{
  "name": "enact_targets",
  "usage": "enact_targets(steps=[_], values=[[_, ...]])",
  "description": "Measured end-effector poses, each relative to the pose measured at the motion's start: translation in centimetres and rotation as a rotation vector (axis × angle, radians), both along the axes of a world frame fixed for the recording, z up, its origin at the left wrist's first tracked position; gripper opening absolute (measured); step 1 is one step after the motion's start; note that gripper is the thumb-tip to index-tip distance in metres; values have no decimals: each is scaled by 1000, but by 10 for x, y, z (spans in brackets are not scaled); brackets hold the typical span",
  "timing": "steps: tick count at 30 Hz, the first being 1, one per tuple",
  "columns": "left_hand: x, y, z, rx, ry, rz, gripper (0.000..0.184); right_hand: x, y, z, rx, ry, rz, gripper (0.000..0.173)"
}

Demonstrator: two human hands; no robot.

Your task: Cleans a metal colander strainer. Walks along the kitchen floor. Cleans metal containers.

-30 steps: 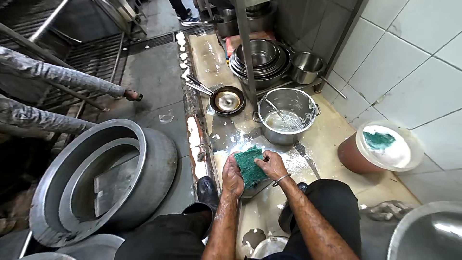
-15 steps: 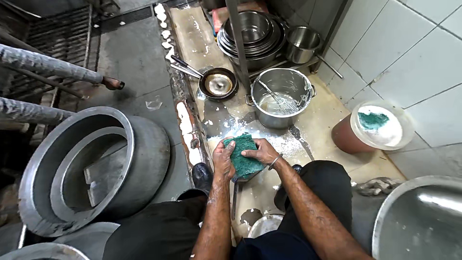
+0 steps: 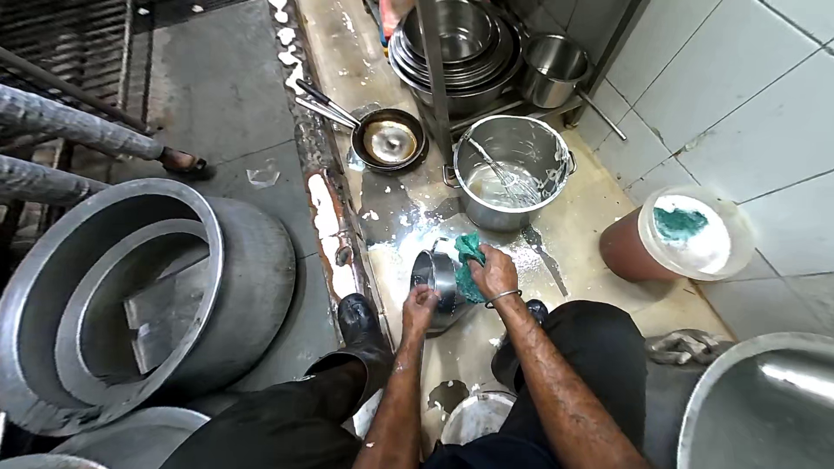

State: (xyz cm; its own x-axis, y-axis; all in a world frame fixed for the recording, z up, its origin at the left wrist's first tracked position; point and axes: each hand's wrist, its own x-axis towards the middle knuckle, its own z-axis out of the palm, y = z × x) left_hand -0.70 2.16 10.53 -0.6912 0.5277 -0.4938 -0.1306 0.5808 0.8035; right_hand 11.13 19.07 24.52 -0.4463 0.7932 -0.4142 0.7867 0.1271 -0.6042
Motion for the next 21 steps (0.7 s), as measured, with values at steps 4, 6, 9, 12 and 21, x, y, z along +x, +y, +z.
enact_targets(steps=[4, 6, 9, 12, 21], values=[[11, 12, -15, -137, 72, -187, 32, -3, -8, -4, 29, -25, 50, 23], [13, 15, -15, -163, 107, -180, 32, -4, -15, -13, 29, -44, 85, 25], [11, 14, -15, -125, 113, -70, 31, -7, -21, -35, 57, -9, 95, 25], [14, 15, -4, -2, 70, 51, 29, -13, -34, -49, 142, 91, 187, 28], [30, 20, 24, 172, 155, 98, 17, -16, -53, -74, 176, 96, 481, 44]])
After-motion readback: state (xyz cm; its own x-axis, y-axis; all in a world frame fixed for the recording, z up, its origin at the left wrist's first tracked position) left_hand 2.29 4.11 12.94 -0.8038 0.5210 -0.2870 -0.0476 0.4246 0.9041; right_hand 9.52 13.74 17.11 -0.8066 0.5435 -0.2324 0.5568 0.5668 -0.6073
